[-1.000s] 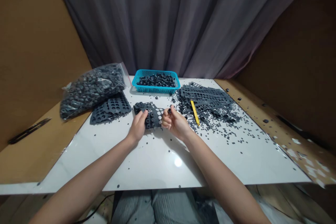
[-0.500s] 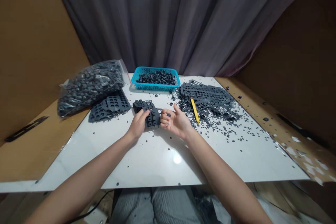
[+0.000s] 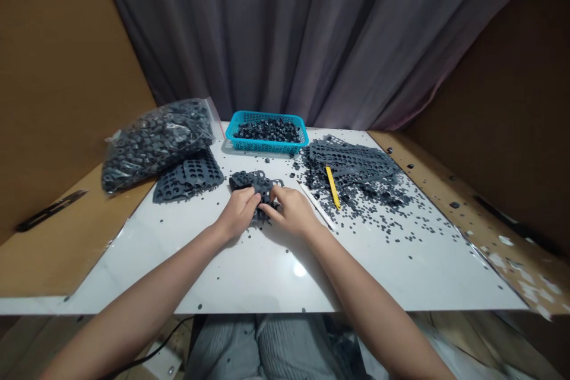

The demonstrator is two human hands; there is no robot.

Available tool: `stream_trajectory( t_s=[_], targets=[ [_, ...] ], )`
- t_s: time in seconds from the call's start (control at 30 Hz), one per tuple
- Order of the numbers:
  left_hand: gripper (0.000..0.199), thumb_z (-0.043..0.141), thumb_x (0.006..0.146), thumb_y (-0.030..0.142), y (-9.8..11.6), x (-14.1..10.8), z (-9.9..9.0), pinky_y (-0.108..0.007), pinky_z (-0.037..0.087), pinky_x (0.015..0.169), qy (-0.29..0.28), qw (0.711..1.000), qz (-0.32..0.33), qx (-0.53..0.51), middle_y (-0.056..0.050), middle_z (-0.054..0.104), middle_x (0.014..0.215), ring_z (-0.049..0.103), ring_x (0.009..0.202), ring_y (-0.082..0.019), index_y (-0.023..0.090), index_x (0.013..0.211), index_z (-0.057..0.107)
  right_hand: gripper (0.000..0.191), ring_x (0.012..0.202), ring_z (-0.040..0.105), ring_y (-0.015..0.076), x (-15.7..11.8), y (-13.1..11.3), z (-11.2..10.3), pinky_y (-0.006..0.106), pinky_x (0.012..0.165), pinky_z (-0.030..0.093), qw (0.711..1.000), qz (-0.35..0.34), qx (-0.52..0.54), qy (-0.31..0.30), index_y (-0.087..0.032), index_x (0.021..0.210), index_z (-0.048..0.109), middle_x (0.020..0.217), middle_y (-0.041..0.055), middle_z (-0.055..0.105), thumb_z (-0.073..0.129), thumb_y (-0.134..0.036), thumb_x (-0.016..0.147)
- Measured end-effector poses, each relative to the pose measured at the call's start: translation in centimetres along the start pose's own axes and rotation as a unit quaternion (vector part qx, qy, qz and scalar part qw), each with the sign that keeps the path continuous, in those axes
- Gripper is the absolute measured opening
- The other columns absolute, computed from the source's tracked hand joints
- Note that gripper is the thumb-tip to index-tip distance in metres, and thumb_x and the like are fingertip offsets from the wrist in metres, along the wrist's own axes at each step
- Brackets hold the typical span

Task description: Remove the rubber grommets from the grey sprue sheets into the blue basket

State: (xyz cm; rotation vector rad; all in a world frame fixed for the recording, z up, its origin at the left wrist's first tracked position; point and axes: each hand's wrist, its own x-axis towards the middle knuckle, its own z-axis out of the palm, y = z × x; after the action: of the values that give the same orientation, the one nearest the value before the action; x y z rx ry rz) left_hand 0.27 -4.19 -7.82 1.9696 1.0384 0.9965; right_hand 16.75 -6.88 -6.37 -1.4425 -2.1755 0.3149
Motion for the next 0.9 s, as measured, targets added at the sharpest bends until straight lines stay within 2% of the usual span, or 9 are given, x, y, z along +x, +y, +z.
stream_trajectory(
  t_s=[0.1,0.23,0.33,0.4,0.5,0.57,0.63,0.77,0.9],
  targets=[
    [0.024,0.045,0.085,0.035,0.2,0.0,-0.1,-0.026,0.035,0.057,-0.031,0.998,0.011,0.058,0.000,0.054,0.064,0.049,0.060,-0.015,0.018,0.070,0.048,0.019,0.063,0.051,0.0170,0.2,-0.2,0.2,0.026,0.057,0.027,0.998,0.008,-0.058,-0.011,-0.019,0.081,0.051,0.071,0.0039,0.060,0.046,-0.036,0.086],
    [0.019,0.046,0.086,0.037,0.0,0.1,-0.2,-0.026,0.033,0.054,-0.046,0.996,-0.038,0.069,0.001,0.055,0.063,0.052,0.058,-0.017,0.019,0.085,0.042,0.017,0.064,0.053,0.0168,0.2,0.1,0.3,0.025,0.058,0.028,0.998,0.016,-0.058,0.000,-0.019,0.082,0.051,0.073,0.0038,0.061,0.041,-0.031,0.087],
    [0.024,0.042,0.088,0.039,-0.5,0.3,-0.1,-0.025,0.031,0.052,-0.067,0.996,-0.046,0.045,0.003,0.050,0.056,0.048,0.053,-0.014,0.019,0.074,0.042,0.014,0.062,0.052,0.0157,0.2,0.6,0.3,0.024,0.057,0.029,1.000,0.020,-0.024,0.001,-0.019,0.083,0.051,0.071,0.0025,0.061,0.041,-0.028,0.086],
    [0.029,0.043,0.087,0.040,-0.8,0.4,0.1,-0.025,0.032,0.053,-0.053,0.997,-0.049,0.004,0.002,0.050,0.058,0.047,0.055,-0.014,0.018,0.069,0.045,0.013,0.060,0.051,0.0154,0.1,0.8,0.2,0.024,0.057,0.029,1.000,0.021,-0.012,0.001,-0.019,0.083,0.051,0.068,0.0016,0.060,0.042,-0.029,0.085],
    [0.028,0.046,0.085,0.040,-1.2,0.5,0.2,-0.025,0.035,0.055,-0.025,0.996,-0.058,-0.067,0.001,0.051,0.062,0.047,0.060,-0.014,0.016,0.072,0.052,0.019,0.060,0.051,0.0166,0.2,0.9,-0.1,0.025,0.059,0.029,0.999,0.026,-0.024,0.024,-0.018,0.086,0.052,0.063,0.0009,0.058,0.050,-0.036,0.081],
    [0.026,0.048,0.084,0.039,-1.3,0.5,0.2,-0.025,0.036,0.057,-0.025,0.995,-0.055,-0.082,0.002,0.050,0.062,0.046,0.061,-0.014,0.016,0.072,0.053,0.025,0.062,0.051,0.0177,0.2,0.8,-0.4,0.026,0.061,0.030,0.999,0.017,-0.035,0.036,-0.018,0.087,0.052,0.062,0.0007,0.057,0.055,-0.041,0.077],
    [0.026,0.050,0.083,0.039,-1.2,0.4,0.2,-0.025,0.037,0.058,-0.033,0.995,-0.048,-0.084,0.002,0.048,0.061,0.045,0.061,-0.013,0.016,0.070,0.052,0.025,0.062,0.051,0.0173,0.3,0.8,-0.5,0.026,0.063,0.030,0.999,-0.006,-0.030,0.021,-0.018,0.084,0.051,0.060,0.0000,0.056,0.056,-0.042,0.077],
    [0.028,0.049,0.084,0.041,-1.0,0.4,0.4,-0.024,0.038,0.061,-0.037,0.992,-0.047,-0.109,0.002,0.050,0.064,0.046,0.065,-0.014,0.017,0.070,0.052,0.019,0.059,0.047,0.0139,0.5,0.8,-0.1,0.026,0.063,0.029,0.998,-0.046,0.027,-0.019,-0.019,0.074,0.048,0.060,-0.0013,0.052,0.050,-0.035,0.084],
    [0.035,0.050,0.082,0.048,-1.4,0.4,0.8,-0.025,0.038,0.061,-0.020,0.988,-0.069,-0.140,0.000,0.053,0.064,0.048,0.067,-0.015,0.015,0.072,0.056,0.023,0.056,0.040,0.0112,0.8,1.0,1.3,0.024,0.058,0.028,0.980,-0.021,0.196,-0.017,-0.018,0.067,0.045,0.058,-0.0035,0.042,0.043,-0.030,0.087]
  ],
)
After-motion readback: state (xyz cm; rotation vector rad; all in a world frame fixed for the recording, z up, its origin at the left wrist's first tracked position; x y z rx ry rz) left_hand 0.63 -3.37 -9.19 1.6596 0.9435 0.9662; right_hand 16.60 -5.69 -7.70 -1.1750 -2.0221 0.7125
